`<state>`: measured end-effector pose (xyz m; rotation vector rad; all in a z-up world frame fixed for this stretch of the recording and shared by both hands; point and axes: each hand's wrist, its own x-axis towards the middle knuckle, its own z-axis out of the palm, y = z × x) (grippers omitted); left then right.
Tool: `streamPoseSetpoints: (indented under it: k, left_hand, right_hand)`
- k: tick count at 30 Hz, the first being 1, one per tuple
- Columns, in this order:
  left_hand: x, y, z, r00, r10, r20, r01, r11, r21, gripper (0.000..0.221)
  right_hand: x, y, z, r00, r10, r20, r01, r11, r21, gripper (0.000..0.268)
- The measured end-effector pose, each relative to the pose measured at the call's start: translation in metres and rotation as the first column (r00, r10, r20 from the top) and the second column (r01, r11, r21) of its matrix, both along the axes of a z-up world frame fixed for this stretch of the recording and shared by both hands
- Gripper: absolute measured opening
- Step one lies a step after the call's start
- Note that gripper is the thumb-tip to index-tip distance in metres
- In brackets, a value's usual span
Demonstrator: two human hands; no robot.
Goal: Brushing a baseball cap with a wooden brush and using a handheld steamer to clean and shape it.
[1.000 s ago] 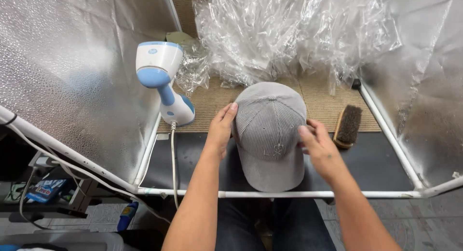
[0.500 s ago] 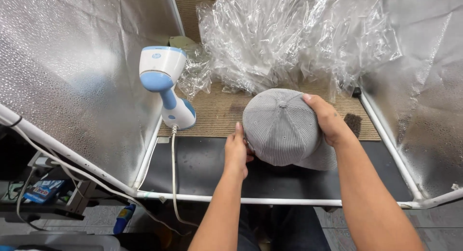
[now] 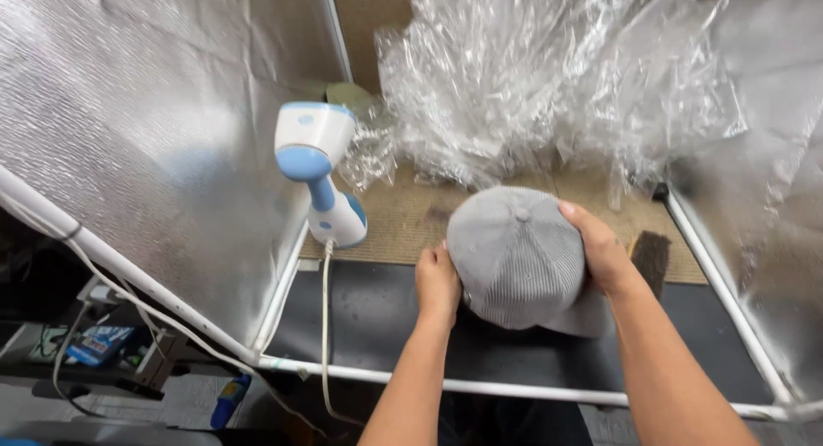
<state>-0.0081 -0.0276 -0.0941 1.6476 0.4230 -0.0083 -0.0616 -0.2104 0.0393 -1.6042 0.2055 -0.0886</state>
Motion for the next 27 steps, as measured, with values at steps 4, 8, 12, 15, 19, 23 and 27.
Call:
streamPoseSetpoints:
  k: [4, 8, 12, 15, 19, 23, 27]
  left_hand:
    - [0.0, 0.019, 0.01, 0.993, -0.106, 0.055, 0.094, 0.979, 0.183, 0.04]
    - [0.04, 0.07, 0.025, 0.678, 0.248, 0.692, -0.572, 0.77, 0.284, 0.043]
    - [0.095, 0.141, 0.029, 0.648, 0.399, 0.649, -0.692, 0.665, 0.282, 0.088]
    - [0.111, 0.159, 0.05, 0.788, 0.218, 0.576, -0.483, 0.8, 0.357, 0.092]
    - [0.195, 0.194, -0.009, 0.81, 0.2, 0.552, -0.466, 0.79, 0.398, 0.089]
    - [0.163, 0.183, 0.026, 0.836, 0.115, 0.536, -0.368, 0.843, 0.393, 0.081]
    - [0.105, 0.156, 0.069, 0.874, 0.053, 0.483, -0.257, 0.894, 0.366, 0.079]
  right_hand:
    - [0.011, -0.013, 0.007, 0.996, 0.064, 0.061, -0.045, 0.962, -0.271, 0.063]
    - [0.002, -0.012, 0.036, 0.998, 0.003, 0.056, 0.026, 0.864, -0.503, 0.051]
    - [0.038, -0.018, -0.008, 0.956, 0.104, 0.275, 0.08, 0.809, -0.582, 0.044]
    - [0.029, -0.013, -0.007, 0.968, 0.038, 0.248, 0.115, 0.811, -0.573, 0.046]
    - [0.024, -0.015, -0.012, 0.967, 0.011, 0.254, 0.138, 0.816, -0.561, 0.046]
    - [0.018, -0.005, 0.007, 0.974, 0.078, 0.213, 0.071, 0.789, -0.611, 0.048]
    - [0.008, -0.002, 0.019, 0.983, 0.129, 0.131, -0.004, 0.73, -0.683, 0.058]
